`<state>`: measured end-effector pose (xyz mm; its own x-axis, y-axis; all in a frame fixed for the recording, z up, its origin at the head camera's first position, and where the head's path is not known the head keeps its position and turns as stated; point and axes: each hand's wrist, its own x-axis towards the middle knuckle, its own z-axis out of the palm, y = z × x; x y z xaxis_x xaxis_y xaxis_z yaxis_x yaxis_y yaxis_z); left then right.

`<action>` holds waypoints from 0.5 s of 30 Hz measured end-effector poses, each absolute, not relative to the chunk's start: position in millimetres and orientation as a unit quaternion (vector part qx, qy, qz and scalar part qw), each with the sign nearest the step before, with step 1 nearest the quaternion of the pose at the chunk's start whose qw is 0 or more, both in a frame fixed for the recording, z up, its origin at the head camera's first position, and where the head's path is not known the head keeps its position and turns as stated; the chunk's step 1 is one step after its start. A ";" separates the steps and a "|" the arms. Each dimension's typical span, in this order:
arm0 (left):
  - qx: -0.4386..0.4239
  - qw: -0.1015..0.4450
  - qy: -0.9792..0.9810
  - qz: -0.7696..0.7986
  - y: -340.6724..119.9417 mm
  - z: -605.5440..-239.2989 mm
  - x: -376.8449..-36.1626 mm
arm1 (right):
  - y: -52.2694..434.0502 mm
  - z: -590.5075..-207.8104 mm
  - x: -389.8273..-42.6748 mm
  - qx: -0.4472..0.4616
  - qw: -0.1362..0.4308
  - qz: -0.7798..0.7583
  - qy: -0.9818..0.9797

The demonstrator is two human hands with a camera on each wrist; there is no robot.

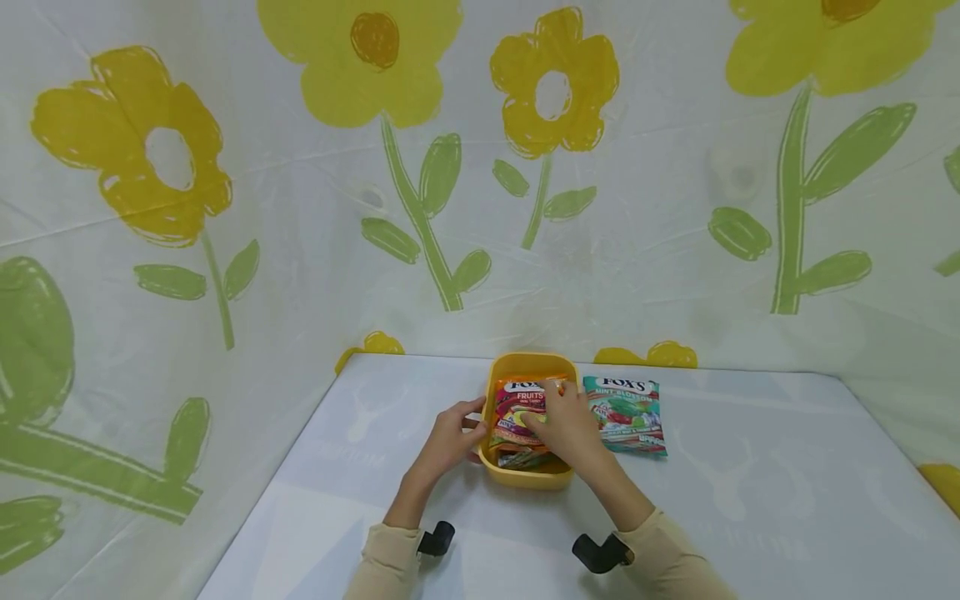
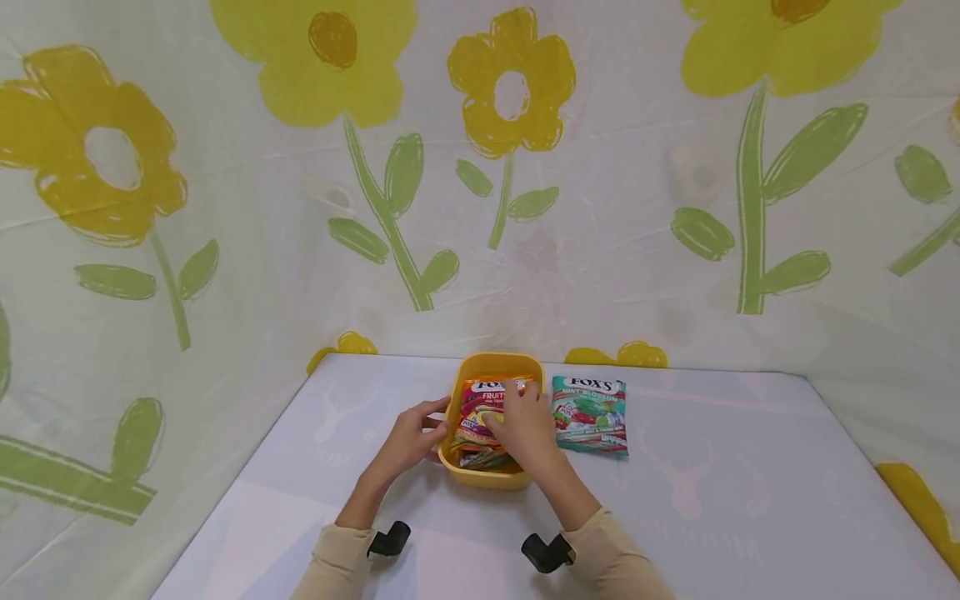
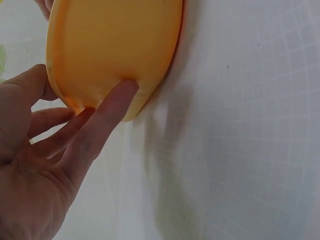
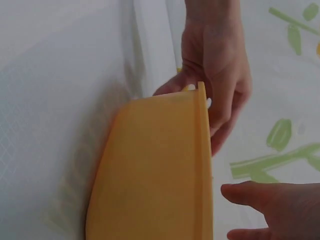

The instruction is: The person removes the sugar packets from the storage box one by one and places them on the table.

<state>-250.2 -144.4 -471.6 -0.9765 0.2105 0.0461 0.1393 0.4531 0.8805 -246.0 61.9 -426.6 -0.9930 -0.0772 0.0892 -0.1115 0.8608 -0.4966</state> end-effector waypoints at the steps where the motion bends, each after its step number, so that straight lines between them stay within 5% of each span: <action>1: 0.105 0.034 0.850 0.515 -144.4 -471.9 -250.0 | 60.0 -427.8 -246.1 0.045 0.032 0.256 -0.965; 15: 0.119 0.032 0.841 0.527 -145.2 -473.8 -248.9 | 45.0 -441.6 -253.3 0.016 0.022 0.259 -0.966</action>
<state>-248.9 -145.2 -473.8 -0.9696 0.2342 0.0713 0.1662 0.4159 0.8941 -253.3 45.0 -441.6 -0.9985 -0.0190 0.0512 -0.0420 0.8657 -0.4988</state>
